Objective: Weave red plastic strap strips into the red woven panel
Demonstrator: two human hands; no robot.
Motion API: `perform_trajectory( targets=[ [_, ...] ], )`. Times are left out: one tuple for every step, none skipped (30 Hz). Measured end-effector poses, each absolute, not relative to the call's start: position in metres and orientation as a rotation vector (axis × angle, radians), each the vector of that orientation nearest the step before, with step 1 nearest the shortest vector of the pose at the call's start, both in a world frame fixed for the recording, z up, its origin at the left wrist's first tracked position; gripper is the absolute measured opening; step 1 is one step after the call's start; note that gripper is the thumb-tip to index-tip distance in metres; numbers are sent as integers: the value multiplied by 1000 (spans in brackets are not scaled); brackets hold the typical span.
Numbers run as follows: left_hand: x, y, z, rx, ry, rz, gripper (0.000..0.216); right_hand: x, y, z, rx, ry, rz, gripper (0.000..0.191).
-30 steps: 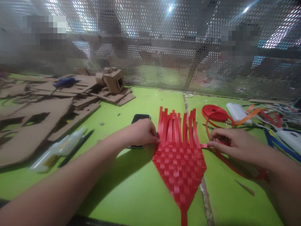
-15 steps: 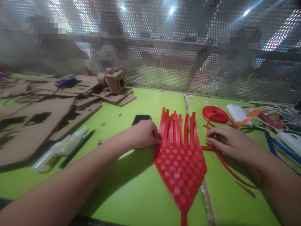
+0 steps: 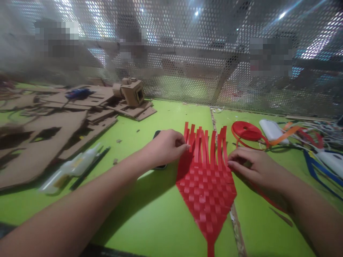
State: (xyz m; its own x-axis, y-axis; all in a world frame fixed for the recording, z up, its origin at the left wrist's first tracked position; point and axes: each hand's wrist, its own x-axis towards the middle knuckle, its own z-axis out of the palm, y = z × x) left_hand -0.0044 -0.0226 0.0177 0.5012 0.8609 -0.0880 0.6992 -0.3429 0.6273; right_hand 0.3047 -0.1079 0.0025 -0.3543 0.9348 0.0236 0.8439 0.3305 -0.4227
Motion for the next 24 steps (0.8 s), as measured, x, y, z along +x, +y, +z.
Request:
perform_trajectory(
  targets=[
    [-3, -24, 18, 2131, 1259, 357, 37, 305, -107, 2, -1600, -2336, 504, 20],
    [-1, -25, 18, 2120, 1240, 365, 39, 306, -107, 1, -1598, -2338, 512, 19],
    [0, -26, 17, 2099, 1213, 367, 41, 306, -107, 1, -1598, -2340, 521, 19],
    [1, -27, 17, 2069, 1182, 360, 43, 305, -107, 1, -1599, -2340, 529, 20],
    [2, -27, 16, 2037, 1149, 345, 44, 305, -107, 1, -1598, -2341, 535, 20],
    [2, -27, 15, 2016, 1119, 328, 44, 304, -107, 1, -1594, -2343, 540, 20],
    [2, -27, 13, 2010, 1095, 314, 42, 304, -108, 1, -1586, -2346, 540, 20],
    [3, -27, 11, 2018, 1080, 306, 40, 303, -108, 1, -1575, -2352, 540, 20],
    [3, -26, 9, 2037, 1075, 301, 38, 302, -109, 2, -1566, -2356, 540, 20],
    [4, -26, 8, 2058, 1078, 297, 37, 301, -109, 2, -1557, -2360, 541, 21],
    [5, -26, 6, 2075, 1082, 289, 36, 300, -110, 2, -1549, -2367, 544, 22],
    [5, -26, 4, 2084, 1086, 276, 36, 299, -110, 2, -1542, -2374, 546, 23],
    [6, -26, 3, 2084, 1087, 256, 35, 298, -110, 2, -1535, -2378, 540, 23],
    [7, -27, 3, 2082, 1084, 233, 34, 297, -111, 3, -1523, -2381, 525, 25],
    [8, -28, 2, 2084, 1074, 210, 33, 295, -112, 2, -1506, -2386, 504, 26],
    [9, -29, 2, 2089, 1060, 190, 32, 292, -112, 2, -1483, -2395, 482, 28],
    [10, -29, 2, 2097, 1050, 174, 31, 289, -113, 1, -1463, -2406, 463, 31],
    [10, -30, 2, 2108, 1042, 161, 30, 284, -113, 0, -1444, -2423, 451, 34],
    [11, -31, 1, 2123, 1038, 153, 29, 280, -114, -1, -1424, -2445, 443, 36],
    [12, -31, 1, 2136, 1037, 148, 29, 275, -114, -3, -1415, -2468, 433, 38],
    [12, -31, 0, 2145, 1039, 142, 28, 269, -114, -6, -1404, -2489, 419, 40],
    [13, -31, -1, 2151, 1039, 134, 27, 264, -114, -9, -1394, -2507, 390, 42],
    [13, -31, -2, 2158, 1039, 125, 26, 260, -114, -11, -1391, -2522, 361, 43],
    [13, -31, -2, 2165, 1040, 119, 25, 257, -114, -14, -1394, -2532, 339, 44]
  ],
)
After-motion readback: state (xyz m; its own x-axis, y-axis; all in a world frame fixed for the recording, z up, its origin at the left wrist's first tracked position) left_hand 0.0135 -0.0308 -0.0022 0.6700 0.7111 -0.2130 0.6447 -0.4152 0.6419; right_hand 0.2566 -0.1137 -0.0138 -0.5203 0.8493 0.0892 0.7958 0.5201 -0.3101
